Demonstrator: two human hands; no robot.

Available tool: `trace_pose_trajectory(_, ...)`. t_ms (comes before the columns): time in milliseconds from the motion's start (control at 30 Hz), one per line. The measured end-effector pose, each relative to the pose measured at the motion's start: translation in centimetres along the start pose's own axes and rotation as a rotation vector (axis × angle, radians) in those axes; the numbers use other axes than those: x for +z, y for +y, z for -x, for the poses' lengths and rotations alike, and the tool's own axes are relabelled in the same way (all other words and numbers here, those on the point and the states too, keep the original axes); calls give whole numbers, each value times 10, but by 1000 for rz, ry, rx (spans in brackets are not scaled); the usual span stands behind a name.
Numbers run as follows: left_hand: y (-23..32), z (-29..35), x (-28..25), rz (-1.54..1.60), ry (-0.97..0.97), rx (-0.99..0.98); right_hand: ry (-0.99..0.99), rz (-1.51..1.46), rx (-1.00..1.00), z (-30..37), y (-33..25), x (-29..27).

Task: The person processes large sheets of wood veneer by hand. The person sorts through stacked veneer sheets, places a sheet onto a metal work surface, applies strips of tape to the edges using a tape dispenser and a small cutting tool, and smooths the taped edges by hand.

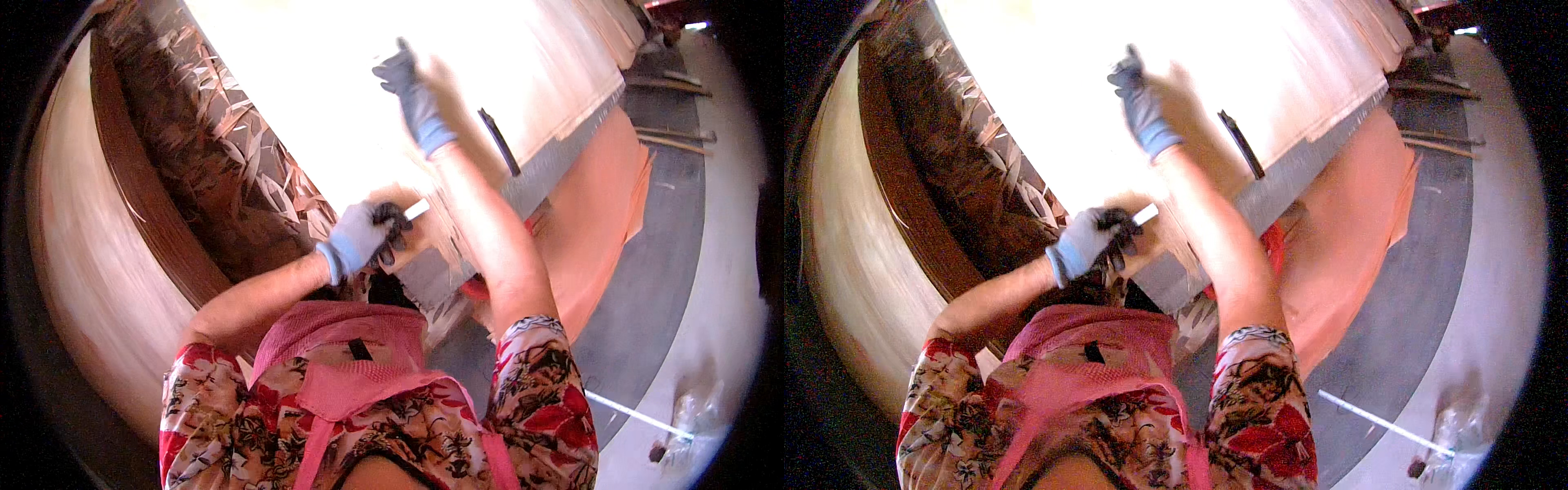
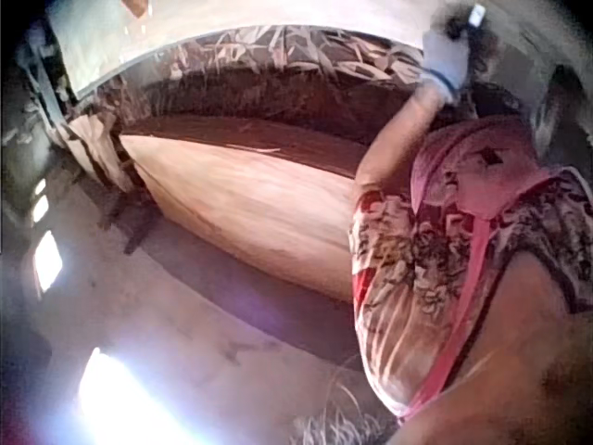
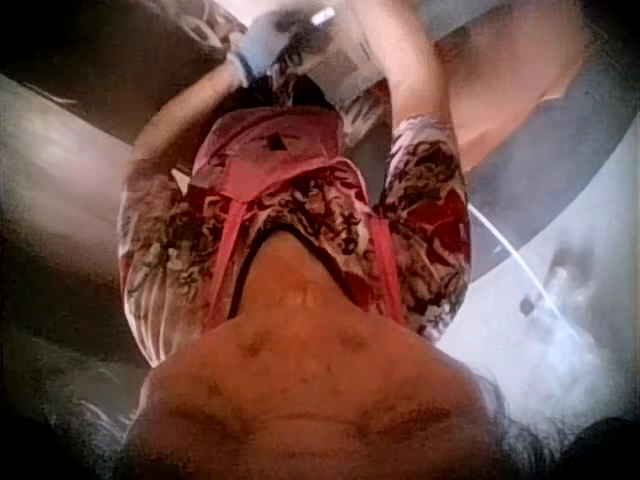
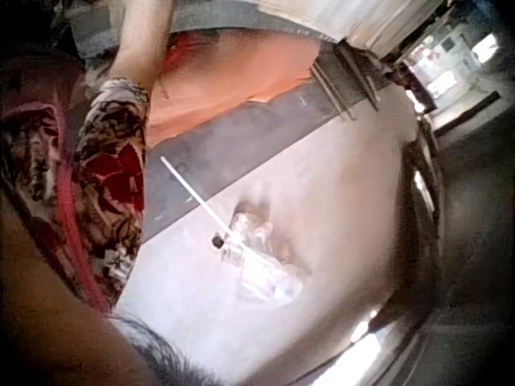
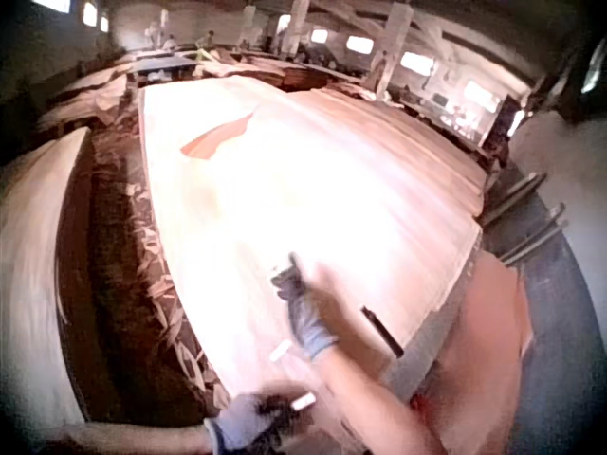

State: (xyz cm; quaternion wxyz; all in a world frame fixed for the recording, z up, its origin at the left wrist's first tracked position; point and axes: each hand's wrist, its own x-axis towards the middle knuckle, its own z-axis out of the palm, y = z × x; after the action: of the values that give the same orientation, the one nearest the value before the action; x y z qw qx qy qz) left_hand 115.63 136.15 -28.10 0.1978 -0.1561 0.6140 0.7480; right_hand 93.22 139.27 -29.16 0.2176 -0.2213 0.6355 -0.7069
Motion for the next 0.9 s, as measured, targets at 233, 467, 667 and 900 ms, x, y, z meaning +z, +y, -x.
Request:
trace_pose_trajectory(233, 36, -41, 47, 45, -72, -163, 367, 904, -226, 110, -54, -92)
trace_pose_trajectory(467, -15, -104, 75, -88, 58, -52, 280, 1611, -385, 126, -7, -95)
trace_pose_trajectory(667, 10, 26, 45, 5, 22, -333, 215, 1648, -337, 132, 0, -104)
trace_pose_trajectory(900, -91, 44, 12, -564, 332, 122, 191, 1653, -327, 128, -4, -99)
